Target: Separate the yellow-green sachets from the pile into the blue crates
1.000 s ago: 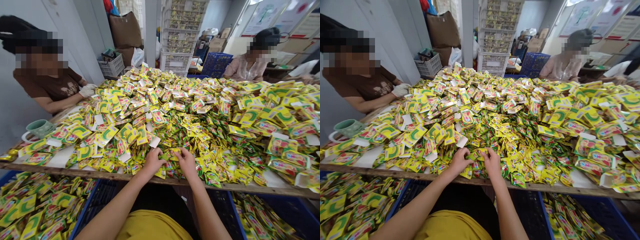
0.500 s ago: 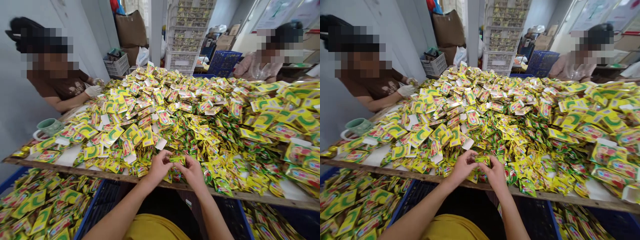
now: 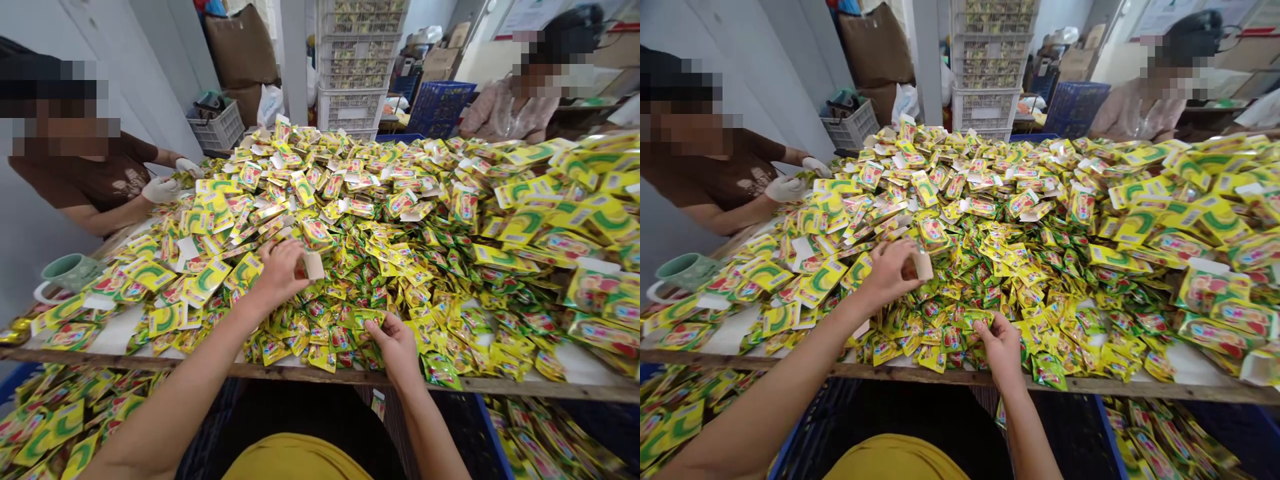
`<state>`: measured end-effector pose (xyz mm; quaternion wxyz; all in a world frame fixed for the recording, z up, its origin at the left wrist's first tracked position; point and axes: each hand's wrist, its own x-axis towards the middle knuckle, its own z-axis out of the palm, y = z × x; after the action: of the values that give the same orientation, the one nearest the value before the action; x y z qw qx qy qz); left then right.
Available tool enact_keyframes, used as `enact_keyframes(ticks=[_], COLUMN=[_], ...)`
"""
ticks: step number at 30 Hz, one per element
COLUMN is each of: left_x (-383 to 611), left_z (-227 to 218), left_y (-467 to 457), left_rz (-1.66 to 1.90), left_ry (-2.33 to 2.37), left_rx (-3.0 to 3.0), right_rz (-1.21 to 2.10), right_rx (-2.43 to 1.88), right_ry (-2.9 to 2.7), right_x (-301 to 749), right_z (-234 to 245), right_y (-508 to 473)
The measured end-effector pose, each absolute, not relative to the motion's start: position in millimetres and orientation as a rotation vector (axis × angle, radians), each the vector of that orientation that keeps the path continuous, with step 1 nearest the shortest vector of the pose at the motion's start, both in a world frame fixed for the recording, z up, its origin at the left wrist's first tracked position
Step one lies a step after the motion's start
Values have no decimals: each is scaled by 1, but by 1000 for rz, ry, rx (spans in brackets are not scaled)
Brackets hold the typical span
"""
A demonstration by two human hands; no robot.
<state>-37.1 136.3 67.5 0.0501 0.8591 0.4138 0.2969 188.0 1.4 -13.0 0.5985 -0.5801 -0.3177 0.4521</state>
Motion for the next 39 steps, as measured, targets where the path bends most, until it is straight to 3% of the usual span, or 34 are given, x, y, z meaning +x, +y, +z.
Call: enact_keyframes(ticks=[3, 8, 11, 18, 22, 29, 35, 39], left_x=[-10, 48, 67, 70, 51, 4, -9, -13], left_z=[71, 43, 21, -5, 0, 3, -5, -4], left_y=[117, 68, 57, 56, 55, 53, 53, 54], left_rz=[1261, 909, 932, 964, 838, 823, 803, 810], left_ry=[1355, 1236, 1328, 1281, 1180, 958, 931, 886], left_rx=[2264, 2188, 2114, 2093, 1817, 1387, 1407, 1413], right_rz=[852, 389, 279, 589, 731, 370, 468, 277], right_rx=[-1324, -1302, -1379, -1516, -1439, -1252, -1234, -1281], right_ry=[-669, -907, -1290, -1836, -1758, -1917, -2279, -2351], right_x=[194, 196, 198, 219, 219, 186, 174, 167], right_z=[2, 39, 38, 30, 37, 37, 48, 47], right_y=[4, 15, 24, 34, 35, 44, 48, 47])
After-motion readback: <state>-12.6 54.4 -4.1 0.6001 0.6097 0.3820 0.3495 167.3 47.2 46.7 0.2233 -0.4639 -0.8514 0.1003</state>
